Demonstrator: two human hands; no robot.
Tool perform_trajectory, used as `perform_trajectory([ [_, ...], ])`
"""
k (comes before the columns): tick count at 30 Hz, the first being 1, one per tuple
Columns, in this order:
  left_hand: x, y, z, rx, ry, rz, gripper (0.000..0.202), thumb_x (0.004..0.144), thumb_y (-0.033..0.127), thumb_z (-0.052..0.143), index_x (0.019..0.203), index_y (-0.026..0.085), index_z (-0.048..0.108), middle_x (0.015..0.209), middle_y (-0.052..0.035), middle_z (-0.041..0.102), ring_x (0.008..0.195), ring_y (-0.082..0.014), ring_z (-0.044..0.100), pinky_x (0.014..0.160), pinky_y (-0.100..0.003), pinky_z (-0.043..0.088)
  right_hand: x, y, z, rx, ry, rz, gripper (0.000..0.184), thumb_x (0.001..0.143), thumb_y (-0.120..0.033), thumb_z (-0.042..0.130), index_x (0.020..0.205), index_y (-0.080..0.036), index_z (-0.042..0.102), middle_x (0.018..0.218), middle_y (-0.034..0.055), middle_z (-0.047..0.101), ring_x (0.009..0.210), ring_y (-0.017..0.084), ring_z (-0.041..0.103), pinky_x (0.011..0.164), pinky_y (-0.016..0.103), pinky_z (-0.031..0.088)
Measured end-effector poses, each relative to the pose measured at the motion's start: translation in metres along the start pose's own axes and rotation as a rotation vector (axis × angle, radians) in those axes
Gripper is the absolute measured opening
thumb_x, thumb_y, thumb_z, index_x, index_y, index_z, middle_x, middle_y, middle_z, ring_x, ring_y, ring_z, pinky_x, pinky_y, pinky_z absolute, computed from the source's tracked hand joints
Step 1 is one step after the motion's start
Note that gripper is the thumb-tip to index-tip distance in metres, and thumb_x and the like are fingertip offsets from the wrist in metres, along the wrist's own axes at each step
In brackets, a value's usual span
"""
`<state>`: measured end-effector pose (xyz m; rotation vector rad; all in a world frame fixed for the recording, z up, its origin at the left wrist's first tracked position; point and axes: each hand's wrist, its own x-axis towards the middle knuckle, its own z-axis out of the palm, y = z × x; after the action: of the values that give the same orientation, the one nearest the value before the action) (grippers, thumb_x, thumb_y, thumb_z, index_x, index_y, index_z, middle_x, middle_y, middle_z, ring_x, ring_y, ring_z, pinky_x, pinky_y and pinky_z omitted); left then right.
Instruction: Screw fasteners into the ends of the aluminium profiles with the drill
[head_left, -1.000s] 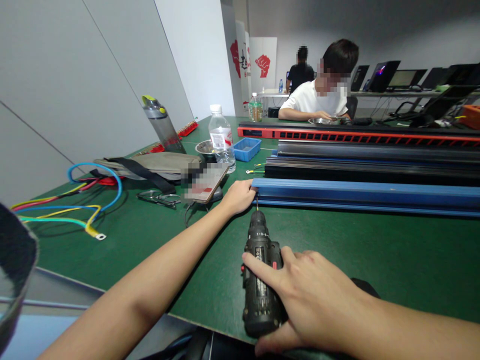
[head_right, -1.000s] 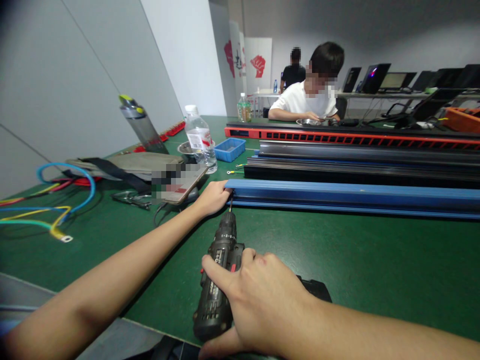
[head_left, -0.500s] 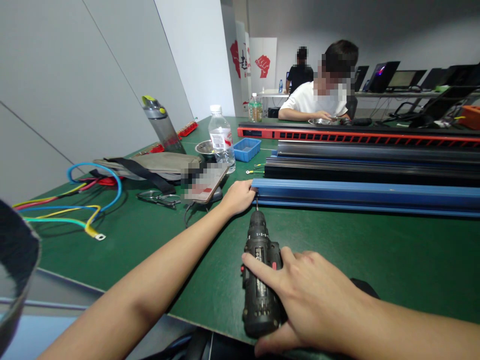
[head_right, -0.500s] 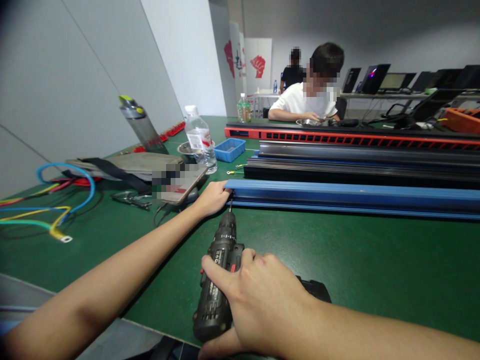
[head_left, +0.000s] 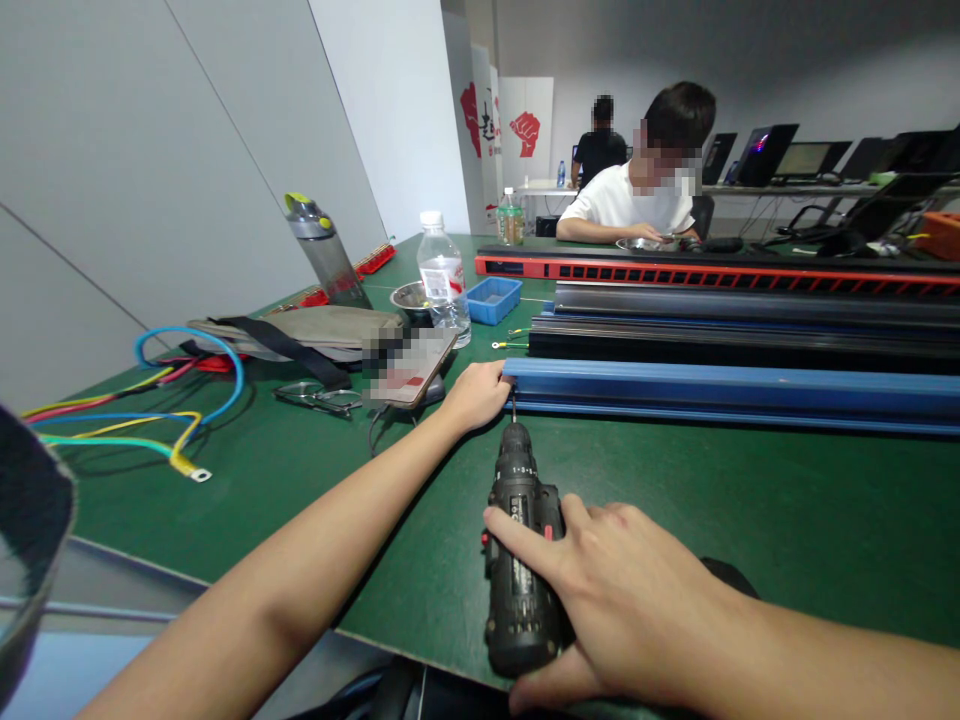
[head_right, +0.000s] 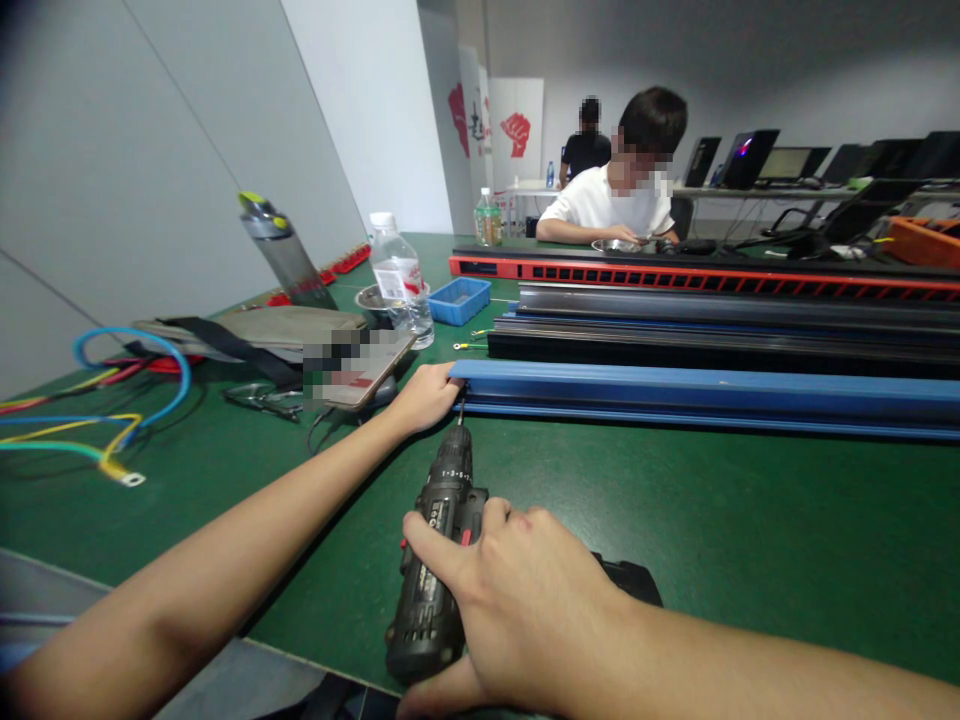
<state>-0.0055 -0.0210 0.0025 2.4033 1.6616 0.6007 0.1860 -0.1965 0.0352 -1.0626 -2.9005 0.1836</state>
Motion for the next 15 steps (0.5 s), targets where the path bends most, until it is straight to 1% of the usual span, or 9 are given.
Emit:
perform_trajectory([
  [9, 0.0001, 0.0005, -0.0004, 0.005, -0.007, -0.004, 0.038, 0.092, 0.025, 0.034, 0.087, 0.016, 0.070, 0.092, -0.0106, 0.074, 0.088, -0.0251, 0.068, 0.082, -0.032, 0.049, 0.0001, 0.0003, 0.0005, -0.027, -0.005, 0.003, 0.110, 0.066, -0.091, 0.045, 0.152, -0.025, 0.030, 0.082, 0.0098, 0.059, 0.068, 0.029, 0.061, 0.057, 0.034, 0.045],
  [13, 0.0001, -0.0001, -0.0001, 0.005, -0.007, -0.007, 0.037, 0.091, 0.024, 0.035, 0.087, 0.017, 0.071, 0.093, -0.0097, 0.075, 0.088, -0.0245, 0.067, 0.082, -0.031, 0.049, 0.0003, -0.0002, -0.0003, -0.020, -0.016, 0.009, 0.110, 0.067, -0.092, 0.042, 0.153, -0.025, 0.028, 0.082, 0.0098, 0.059, 0.069, 0.029, 0.061, 0.057, 0.035, 0.045],
  [15, 0.0000, -0.0002, -0.0004, -0.001, -0.010, -0.010, 0.036, 0.091, 0.024, 0.035, 0.088, 0.017, 0.071, 0.093, -0.0094, 0.075, 0.089, -0.0242, 0.067, 0.082, -0.030, 0.049, 0.0000, -0.0004, -0.0004, -0.017, -0.019, 0.012, 0.110, 0.066, -0.092, 0.045, 0.153, -0.026, 0.028, 0.082, 0.0095, 0.059, 0.069, 0.029, 0.060, 0.058, 0.035, 0.045],
])
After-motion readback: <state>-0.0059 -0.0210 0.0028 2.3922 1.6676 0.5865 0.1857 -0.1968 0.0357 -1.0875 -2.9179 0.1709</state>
